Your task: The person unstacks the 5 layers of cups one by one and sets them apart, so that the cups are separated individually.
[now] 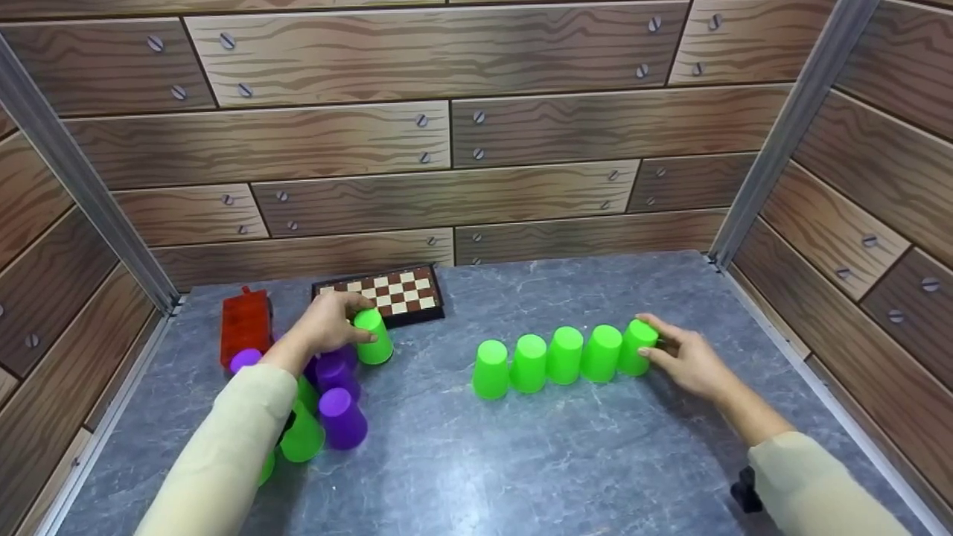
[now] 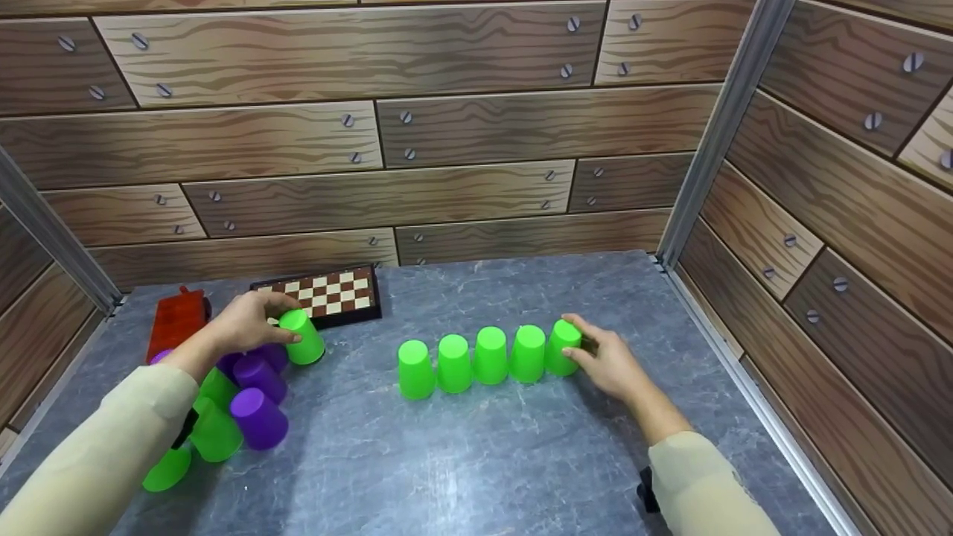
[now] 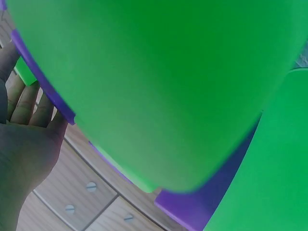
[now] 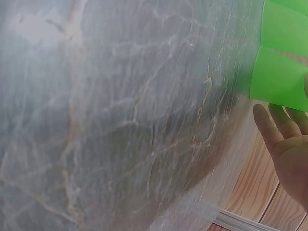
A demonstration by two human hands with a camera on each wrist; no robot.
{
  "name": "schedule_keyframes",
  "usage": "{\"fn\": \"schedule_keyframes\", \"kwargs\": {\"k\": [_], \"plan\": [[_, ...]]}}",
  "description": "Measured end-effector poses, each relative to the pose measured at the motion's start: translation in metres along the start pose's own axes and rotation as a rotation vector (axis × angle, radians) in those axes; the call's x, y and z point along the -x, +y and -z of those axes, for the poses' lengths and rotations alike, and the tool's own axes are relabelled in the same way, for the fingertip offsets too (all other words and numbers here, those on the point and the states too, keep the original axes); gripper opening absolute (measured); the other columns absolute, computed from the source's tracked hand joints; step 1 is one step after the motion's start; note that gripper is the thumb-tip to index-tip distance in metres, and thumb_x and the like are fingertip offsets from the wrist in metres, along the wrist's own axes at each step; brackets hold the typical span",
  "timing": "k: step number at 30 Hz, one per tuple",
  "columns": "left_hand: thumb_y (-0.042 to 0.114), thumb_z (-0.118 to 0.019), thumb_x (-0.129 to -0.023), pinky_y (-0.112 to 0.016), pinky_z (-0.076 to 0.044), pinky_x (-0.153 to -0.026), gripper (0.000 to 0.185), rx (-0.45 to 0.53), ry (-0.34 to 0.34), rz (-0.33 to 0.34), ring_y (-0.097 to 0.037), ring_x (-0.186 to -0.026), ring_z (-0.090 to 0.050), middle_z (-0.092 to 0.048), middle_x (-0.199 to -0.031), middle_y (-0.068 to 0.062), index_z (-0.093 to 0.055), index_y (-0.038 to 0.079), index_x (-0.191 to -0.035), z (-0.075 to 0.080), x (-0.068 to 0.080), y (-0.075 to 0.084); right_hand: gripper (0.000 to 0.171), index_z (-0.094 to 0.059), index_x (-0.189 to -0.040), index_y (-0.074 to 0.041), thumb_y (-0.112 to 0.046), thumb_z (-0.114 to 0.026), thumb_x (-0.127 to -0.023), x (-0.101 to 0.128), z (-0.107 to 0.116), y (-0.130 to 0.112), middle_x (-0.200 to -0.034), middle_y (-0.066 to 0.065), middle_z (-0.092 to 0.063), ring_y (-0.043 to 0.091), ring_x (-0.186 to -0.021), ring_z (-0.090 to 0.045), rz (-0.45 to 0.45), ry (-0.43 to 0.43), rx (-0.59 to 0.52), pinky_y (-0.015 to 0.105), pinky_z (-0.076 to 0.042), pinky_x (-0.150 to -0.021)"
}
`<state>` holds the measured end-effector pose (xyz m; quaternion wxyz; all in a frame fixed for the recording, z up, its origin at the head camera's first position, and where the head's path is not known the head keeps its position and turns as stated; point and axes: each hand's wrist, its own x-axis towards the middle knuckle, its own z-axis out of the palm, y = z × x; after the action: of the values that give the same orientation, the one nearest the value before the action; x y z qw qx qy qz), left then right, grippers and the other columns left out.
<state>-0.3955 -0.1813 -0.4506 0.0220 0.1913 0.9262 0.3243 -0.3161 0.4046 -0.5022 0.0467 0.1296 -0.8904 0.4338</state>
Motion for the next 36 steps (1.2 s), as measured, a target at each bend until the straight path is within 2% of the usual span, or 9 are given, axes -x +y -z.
{"fn": "schedule_keyframes", "kwargs": {"k": [5, 14, 20, 23, 26, 28, 31, 33, 36], "plan": [[0.010, -0.094, -0.079, -0.051, -0.056, -0.099, 0.052, 0.000, -0.004, -0.013, -0.036, -0.109, -0.071, -0.076, -0.117, -0.020, -0.072, -0.005, -0.124, -0.001, 0.000, -0.002, 0.060, -0.045, -0.158, 0.001, -0.004, -0.068, -0.103, 0.001, 0.001, -0.001, -0.149, 0.036, -0.052, 0.047, -0.130, -0.059, -0.004, -0.010, 0.011, 0.020, -0.053, -0.098], [0.013, -0.093, -0.081, -0.052, -0.055, -0.101, 0.057, -0.029, -0.012, -0.005, -0.039, -0.113, -0.070, -0.074, -0.122, -0.022, -0.070, -0.006, -0.129, -0.003, 0.002, -0.004, 0.059, -0.048, -0.157, 0.002, -0.001, -0.069, -0.102, 0.000, -0.002, 0.000, -0.145, 0.037, -0.055, 0.047, -0.128, -0.060, 0.018, -0.001, -0.014, 0.015, -0.052, -0.095], [0.017, -0.092, -0.084, -0.056, -0.052, -0.104, 0.061, -0.026, 0.019, 0.002, -0.043, -0.120, -0.066, -0.071, -0.130, -0.023, -0.068, -0.004, -0.135, 0.000, 0.005, 0.004, 0.059, -0.048, -0.156, 0.001, -0.002, -0.070, -0.101, 0.001, -0.001, 0.000, -0.144, 0.037, -0.055, 0.048, -0.128, -0.061, 0.017, 0.006, 0.006, 0.019, -0.052, -0.097], [0.020, -0.091, -0.085, -0.056, -0.050, -0.108, 0.061, 0.003, 0.061, 0.002, -0.043, -0.127, -0.062, -0.067, -0.138, -0.021, -0.067, 0.001, -0.139, 0.004, 0.007, 0.018, 0.060, -0.048, -0.157, 0.000, -0.003, -0.070, -0.102, 0.002, 0.001, 0.000, -0.145, 0.037, -0.055, 0.047, -0.128, -0.061, 0.003, 0.007, 0.028, 0.025, -0.054, -0.099], [0.024, -0.091, -0.086, -0.055, -0.048, -0.110, 0.062, 0.047, 0.107, -0.018, -0.040, -0.131, -0.060, -0.066, -0.141, -0.017, -0.067, 0.005, -0.141, 0.006, 0.007, 0.038, 0.061, -0.047, -0.158, -0.001, -0.005, -0.070, -0.102, 0.002, 0.002, 0.000, -0.146, 0.038, -0.053, 0.048, -0.128, -0.061, -0.008, 0.007, 0.045, 0.032, -0.056, -0.100], [0.027, -0.091, -0.086, -0.054, -0.047, -0.111, 0.063, 0.088, 0.118, -0.031, -0.037, -0.131, -0.060, -0.067, -0.141, -0.015, -0.067, 0.007, -0.141, 0.004, 0.006, 0.055, 0.061, -0.046, -0.159, -0.002, -0.005, -0.070, -0.102, 0.002, 0.002, 0.000, -0.147, 0.037, -0.052, 0.047, -0.129, -0.061, -0.009, 0.008, 0.049, 0.030, -0.055, -0.100], [0.029, -0.092, -0.085, -0.053, -0.047, -0.113, 0.066, 0.139, 0.099, -0.083, -0.034, -0.132, -0.061, -0.067, -0.142, -0.013, -0.067, 0.008, -0.142, -0.007, 0.004, 0.081, 0.060, -0.047, -0.157, 0.001, -0.003, -0.070, -0.102, 0.002, 0.001, 0.001, -0.147, 0.037, -0.053, 0.047, -0.128, -0.061, 0.013, 0.013, 0.032, 0.022, -0.054, -0.098], [0.029, -0.092, -0.085, -0.051, -0.046, -0.115, 0.067, 0.173, 0.058, -0.101, -0.031, -0.134, -0.059, -0.065, -0.145, -0.011, -0.065, 0.009, -0.144, -0.019, 0.002, 0.097, 0.060, -0.047, -0.156, 0.002, -0.002, -0.070, -0.101, 0.001, 0.001, 0.000, -0.146, 0.037, -0.054, 0.047, -0.127, -0.061, 0.024, 0.014, 0.023, 0.016, -0.052, -0.096], [0.028, -0.090, -0.086, -0.047, -0.046, -0.115, 0.068, 0.191, -0.010, -0.120, -0.027, -0.135, -0.058, -0.064, -0.146, -0.007, -0.063, 0.011, -0.146, -0.040, -0.001, 0.116, 0.059, -0.048, -0.156, 0.003, -0.001, -0.070, -0.101, -0.001, 0.000, 0.000, -0.145, 0.037, -0.055, 0.047, -0.127, -0.061, 0.027, 0.011, 0.021, 0.013, -0.051, -0.095]]}}
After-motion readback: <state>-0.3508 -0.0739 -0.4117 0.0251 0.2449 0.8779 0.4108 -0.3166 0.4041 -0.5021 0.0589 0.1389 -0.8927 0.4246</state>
